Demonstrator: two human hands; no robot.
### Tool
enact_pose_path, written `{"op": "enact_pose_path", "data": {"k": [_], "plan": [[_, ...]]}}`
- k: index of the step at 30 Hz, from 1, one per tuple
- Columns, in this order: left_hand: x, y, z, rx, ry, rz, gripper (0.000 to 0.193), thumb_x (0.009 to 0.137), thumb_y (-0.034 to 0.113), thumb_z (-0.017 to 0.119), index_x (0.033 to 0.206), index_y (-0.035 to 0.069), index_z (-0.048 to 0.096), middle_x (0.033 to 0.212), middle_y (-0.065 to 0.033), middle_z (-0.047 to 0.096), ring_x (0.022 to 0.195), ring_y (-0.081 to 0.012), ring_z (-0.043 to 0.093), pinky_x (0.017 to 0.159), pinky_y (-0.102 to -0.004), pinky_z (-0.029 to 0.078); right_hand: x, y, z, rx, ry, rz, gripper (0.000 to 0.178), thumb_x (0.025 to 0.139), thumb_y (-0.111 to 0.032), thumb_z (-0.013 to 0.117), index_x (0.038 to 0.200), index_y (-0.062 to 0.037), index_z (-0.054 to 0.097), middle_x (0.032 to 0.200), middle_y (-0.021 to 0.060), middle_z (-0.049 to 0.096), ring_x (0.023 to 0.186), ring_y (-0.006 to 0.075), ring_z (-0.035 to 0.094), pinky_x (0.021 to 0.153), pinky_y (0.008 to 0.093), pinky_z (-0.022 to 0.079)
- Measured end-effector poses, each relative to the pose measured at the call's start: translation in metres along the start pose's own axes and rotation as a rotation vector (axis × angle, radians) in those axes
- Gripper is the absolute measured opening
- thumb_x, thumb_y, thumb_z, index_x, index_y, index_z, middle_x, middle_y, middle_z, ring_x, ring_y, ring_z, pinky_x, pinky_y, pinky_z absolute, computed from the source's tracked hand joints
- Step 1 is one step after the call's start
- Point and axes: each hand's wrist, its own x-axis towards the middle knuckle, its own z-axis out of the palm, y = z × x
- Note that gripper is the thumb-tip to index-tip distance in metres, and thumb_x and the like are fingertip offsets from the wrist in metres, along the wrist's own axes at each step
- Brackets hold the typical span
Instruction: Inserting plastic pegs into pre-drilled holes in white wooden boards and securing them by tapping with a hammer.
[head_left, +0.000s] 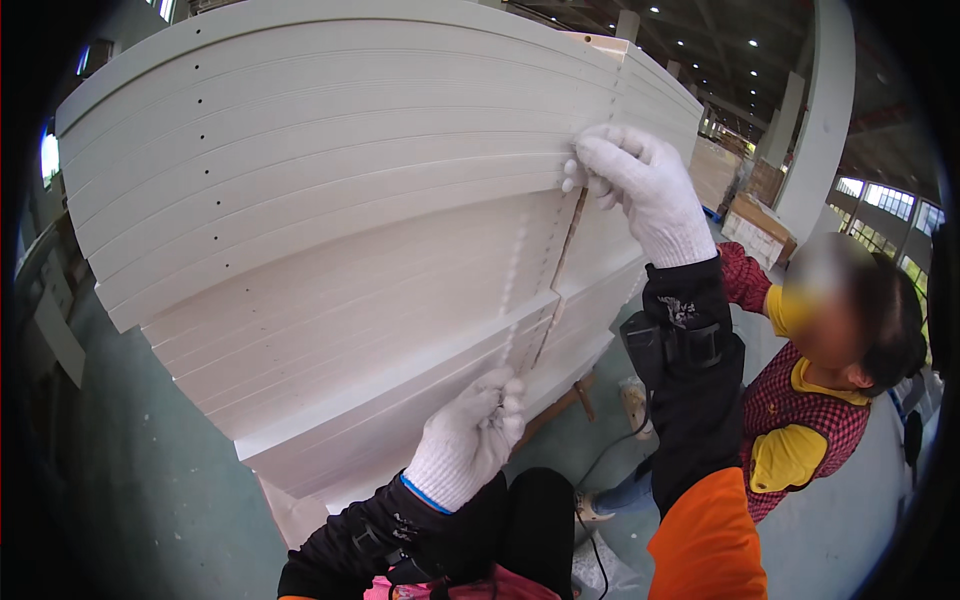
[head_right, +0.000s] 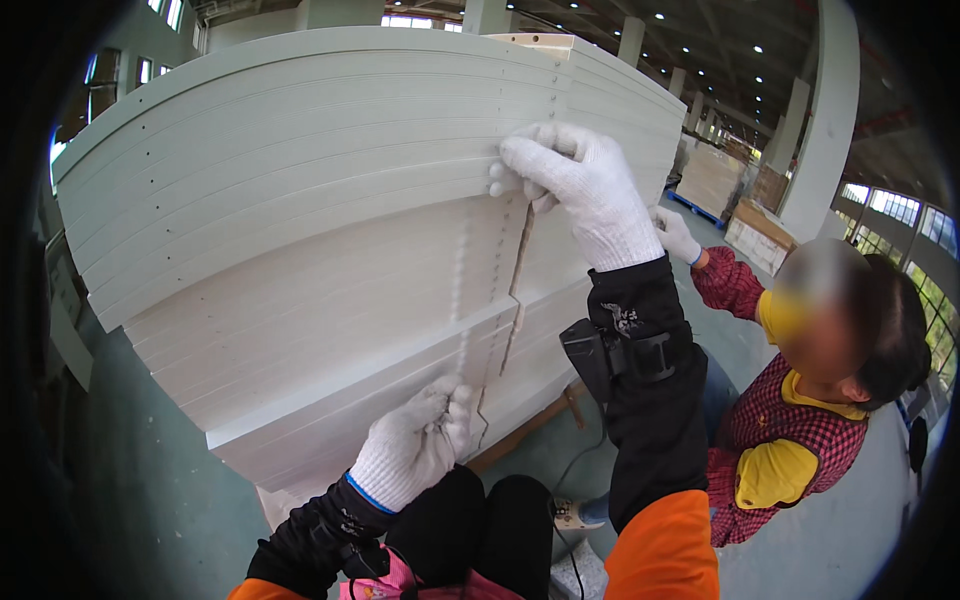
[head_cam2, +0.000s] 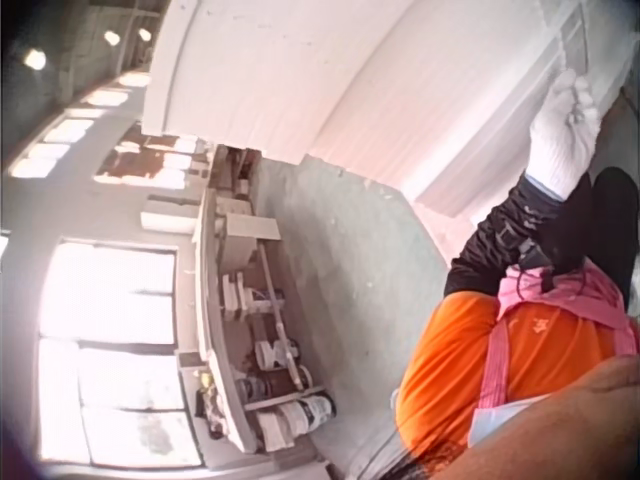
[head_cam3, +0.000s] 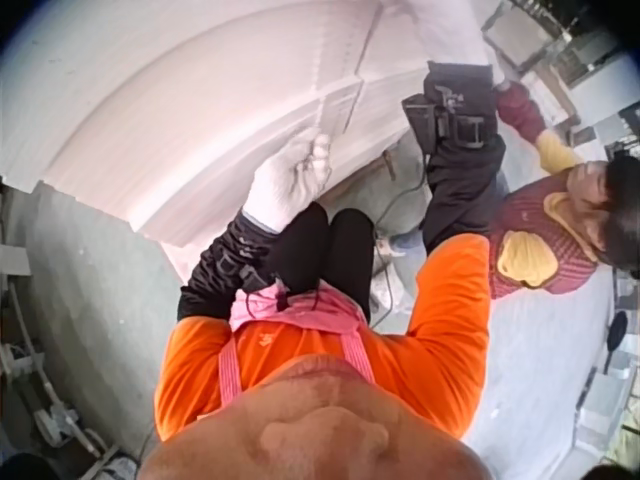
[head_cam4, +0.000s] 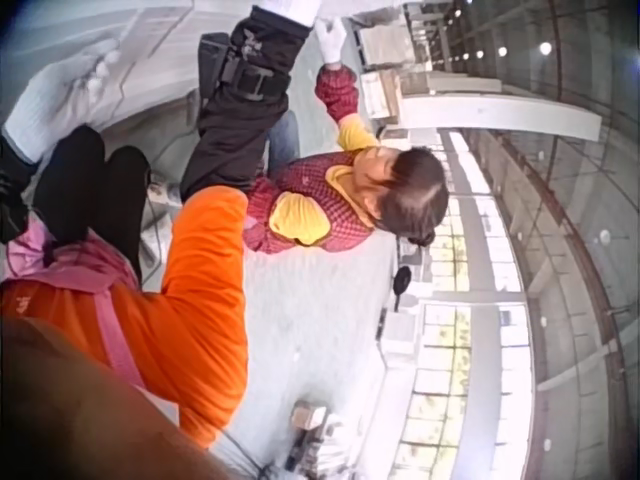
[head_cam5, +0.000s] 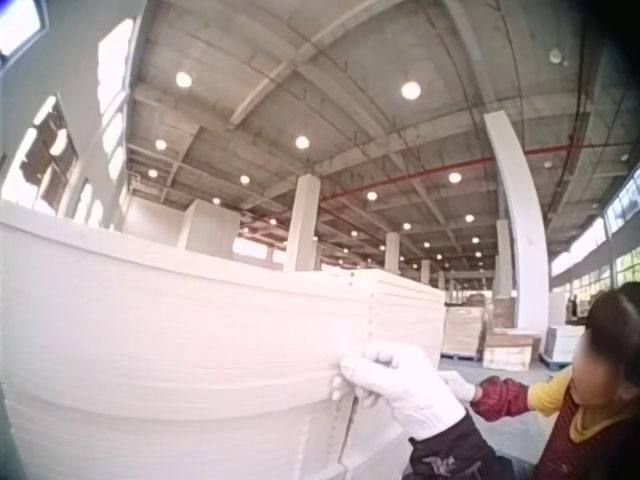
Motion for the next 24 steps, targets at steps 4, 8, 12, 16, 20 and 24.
{"op": "enact_pose_path", "data": {"k": [4,8,12,16,20,24], "plan": [[-0.001,-0.001,-0.001,0.023,-0.063,-0.057,0.025,0.103,0.009,0.037,0.121,-0.004,0.048,0.1,-0.0102,0.059,0.078,-0.0129,0.055,0.07,-0.0234,0.051,0.0,0.003,-0.002,-0.019,-0.026,-0.006,0.029,0.093,-0.027,0.062,0.105,0.0003,0.065,0.086,0.0051,0.07,0.073,0.0061,0.062,0.057,0.0179,0.041],[-0.006,0.0,0.004,0.051,-0.121,-0.034,0.025,0.104,0.015,0.038,0.117,-0.004,0.048,0.095,-0.0073,0.058,0.073,-0.0109,0.051,0.065,-0.0227,0.049,0.0,0.001,-0.001,-0.018,-0.028,-0.003,0.029,0.093,-0.024,0.062,0.106,0.0017,0.065,0.089,0.0069,0.07,0.072,0.0072,0.062,0.059,0.0189,0.044],[-0.004,-0.001,-0.006,0.078,-0.144,-0.04,0.026,0.105,0.024,0.042,0.111,0.0,0.05,0.092,-0.0048,0.057,0.066,-0.0074,0.048,0.057,-0.0201,0.046,0.001,0.002,-0.001,0.02,-0.031,0.006,0.027,0.093,-0.024,0.065,0.102,0.0015,0.066,0.087,0.0085,0.07,0.071,0.0072,0.062,0.058,0.0181,0.044],[-0.01,-0.001,0.006,0.104,-0.089,-0.047,0.029,0.103,0.029,0.048,0.114,0.003,0.051,0.093,-0.0041,0.065,0.06,-0.0035,0.049,0.048,-0.0151,0.041,0.001,-0.009,-0.011,-0.037,-0.094,0.097,0.027,0.092,-0.026,0.066,0.096,0.0004,0.067,0.084,0.0086,0.07,0.071,0.0069,0.061,0.058,0.0177,0.044],[-0.015,0.001,0.026,0.196,0.018,0.046,0.028,0.102,0.027,0.051,0.117,0.003,0.054,0.094,-0.0045,0.066,0.06,-0.0027,0.049,0.048,-0.0132,0.04,0.005,-0.005,0.002,-0.006,-0.077,0.044,0.028,0.092,-0.028,0.066,0.092,0.0004,0.067,0.084,0.0087,0.07,0.071,0.0071,0.061,0.059,0.0191,0.045],[-0.007,-0.002,0.039,0.338,-0.118,0.09,0.03,0.103,0.025,0.048,0.121,0.002,0.053,0.081,0.0005,0.056,0.058,-0.0032,0.043,0.047,-0.0167,0.035,0.003,0.007,-0.016,0.1,-0.042,0.059,0.029,0.094,-0.027,0.062,0.097,0.0015,0.065,0.088,0.0077,0.068,0.074,0.0082,0.061,0.062,0.0207,0.046]]}}
